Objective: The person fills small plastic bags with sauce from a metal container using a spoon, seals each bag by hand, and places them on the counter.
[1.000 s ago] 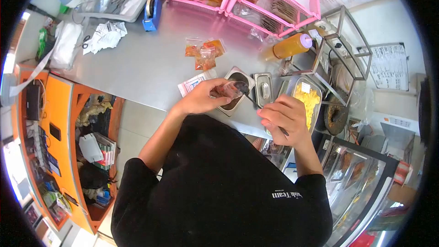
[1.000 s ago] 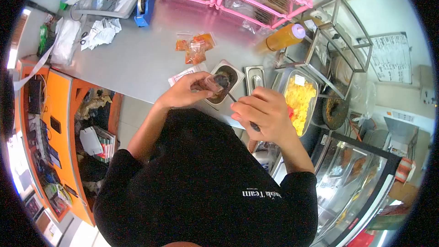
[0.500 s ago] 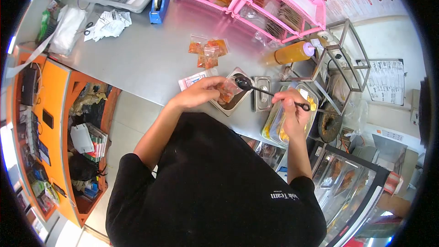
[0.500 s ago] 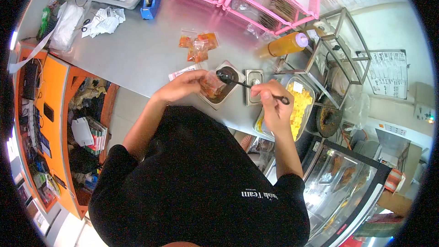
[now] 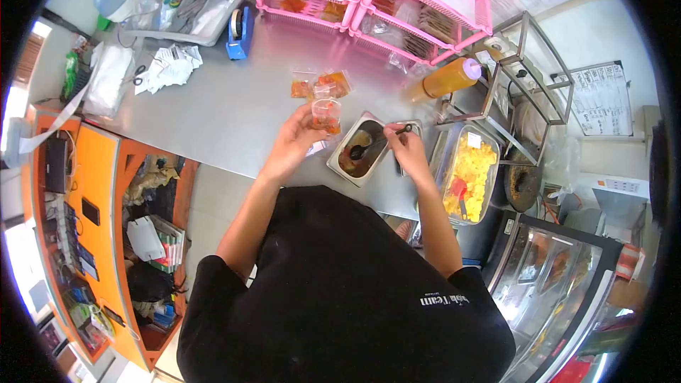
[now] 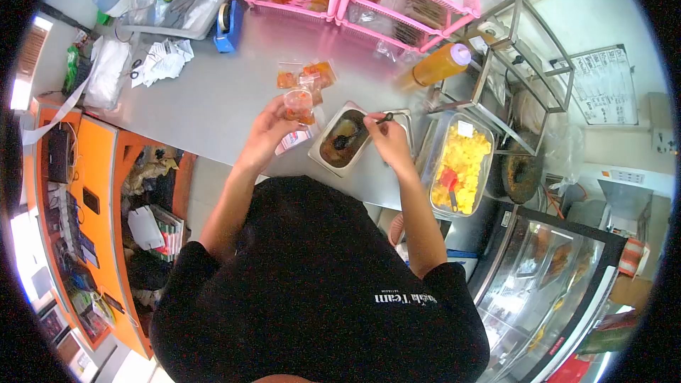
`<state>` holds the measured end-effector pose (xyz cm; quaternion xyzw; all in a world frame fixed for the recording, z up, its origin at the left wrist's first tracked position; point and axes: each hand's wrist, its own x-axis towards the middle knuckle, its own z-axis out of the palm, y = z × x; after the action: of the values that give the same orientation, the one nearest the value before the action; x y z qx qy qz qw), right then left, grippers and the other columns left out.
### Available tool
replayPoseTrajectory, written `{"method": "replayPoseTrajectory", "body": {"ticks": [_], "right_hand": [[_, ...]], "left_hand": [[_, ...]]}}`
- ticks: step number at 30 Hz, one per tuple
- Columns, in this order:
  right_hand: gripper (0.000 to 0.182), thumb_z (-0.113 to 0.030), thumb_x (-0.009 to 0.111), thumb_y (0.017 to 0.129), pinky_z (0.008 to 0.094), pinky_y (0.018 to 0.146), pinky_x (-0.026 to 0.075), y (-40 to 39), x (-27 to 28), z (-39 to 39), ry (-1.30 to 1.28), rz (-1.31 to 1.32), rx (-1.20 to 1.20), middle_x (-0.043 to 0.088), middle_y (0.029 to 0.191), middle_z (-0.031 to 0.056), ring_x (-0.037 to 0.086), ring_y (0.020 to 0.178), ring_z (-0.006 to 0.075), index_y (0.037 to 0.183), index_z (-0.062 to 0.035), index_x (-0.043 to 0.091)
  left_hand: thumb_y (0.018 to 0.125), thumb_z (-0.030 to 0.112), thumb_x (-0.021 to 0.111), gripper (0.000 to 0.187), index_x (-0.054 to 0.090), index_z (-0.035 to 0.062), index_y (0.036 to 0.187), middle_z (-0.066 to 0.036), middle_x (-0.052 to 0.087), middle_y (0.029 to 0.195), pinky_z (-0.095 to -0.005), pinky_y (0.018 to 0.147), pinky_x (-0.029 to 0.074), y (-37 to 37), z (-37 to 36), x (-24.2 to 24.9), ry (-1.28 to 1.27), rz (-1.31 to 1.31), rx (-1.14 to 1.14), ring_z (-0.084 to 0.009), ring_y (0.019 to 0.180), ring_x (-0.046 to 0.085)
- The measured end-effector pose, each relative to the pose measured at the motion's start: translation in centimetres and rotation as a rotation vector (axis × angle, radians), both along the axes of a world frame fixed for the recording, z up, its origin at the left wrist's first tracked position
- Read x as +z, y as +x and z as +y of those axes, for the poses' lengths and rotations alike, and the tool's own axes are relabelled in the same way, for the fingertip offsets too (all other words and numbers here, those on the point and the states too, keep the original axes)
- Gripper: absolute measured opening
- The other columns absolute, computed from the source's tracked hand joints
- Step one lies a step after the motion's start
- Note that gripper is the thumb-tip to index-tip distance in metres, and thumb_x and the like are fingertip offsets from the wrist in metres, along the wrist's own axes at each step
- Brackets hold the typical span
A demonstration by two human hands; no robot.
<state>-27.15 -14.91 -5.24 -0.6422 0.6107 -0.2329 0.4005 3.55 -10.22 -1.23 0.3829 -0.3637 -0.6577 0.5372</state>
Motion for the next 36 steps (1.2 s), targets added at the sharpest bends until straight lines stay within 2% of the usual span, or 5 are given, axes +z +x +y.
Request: {"method": "replayPoseTrajectory", "body": {"ticks": [3,7,13,16,36], "right_hand": [[0.053,-0.048,0.065,0.102,0.0378,0.068,0.050,0.9,3.0,-0.1,0.029,0.443,-0.220,0.069,0.074,0.0135,0.069,0.073,0.0246,0.119,0.0008,0.073],[0.058,-0.053,0.060,0.104,0.0389,0.062,0.047,0.2,4.7,1.2,-0.254,0.372,-0.336,0.066,0.069,0.0119,0.065,0.064,0.0263,0.118,0.0017,0.074],[0.046,-0.044,0.053,0.110,0.0256,0.051,0.034,4.0,11.5,6.1,0.409,-0.788,-0.119,0.067,0.080,-0.0011,0.052,0.063,0.0089,0.115,-0.0036,0.076],[0.044,-0.042,0.055,0.110,0.0243,0.051,0.031,5.4,11.8,7.3,0.573,-0.972,-0.157,0.070,0.094,0.0031,0.051,0.064,0.0097,0.120,-0.0033,0.073],[0.035,-0.037,0.058,0.108,0.0281,0.049,0.035,11.0,12.0,8.3,0.957,-1.065,0.013,0.066,0.092,0.0030,0.053,0.065,0.0142,0.115,-0.0052,0.069]], "left_hand": [[0.093,-0.010,0.066,0.067,0.042,-0.0005,0.155,-0.015,0.066,0.135,-0.0363,0.106,0.053,-1.2,0.6,2.6,-0.153,-0.130,0.133,-0.0216,0.123,0.066],[0.090,-0.011,0.075,0.073,0.043,0.0013,0.154,-0.016,0.070,0.130,-0.0370,0.100,0.059,-2.6,1.6,3.8,-0.263,-0.262,0.215,-0.0244,0.117,0.071],[0.085,-0.005,0.082,0.064,0.057,0.0028,0.143,-0.017,0.075,0.124,-0.0377,0.094,0.062,-4.1,3.0,3.8,-0.542,-0.610,0.204,-0.0265,0.110,0.076],[0.084,-0.003,0.082,0.059,0.062,0.0039,0.139,-0.016,0.076,0.122,-0.0377,0.091,0.063,-4.2,3.6,2.9,-0.661,-0.764,0.219,-0.0287,0.107,0.077],[0.082,-0.005,0.077,0.064,0.062,0.0075,0.142,-0.015,0.077,0.099,-0.0407,0.070,0.061,1.7,10.3,3.6,-0.656,-1.060,0.364,-0.0312,0.082,0.076]]}}
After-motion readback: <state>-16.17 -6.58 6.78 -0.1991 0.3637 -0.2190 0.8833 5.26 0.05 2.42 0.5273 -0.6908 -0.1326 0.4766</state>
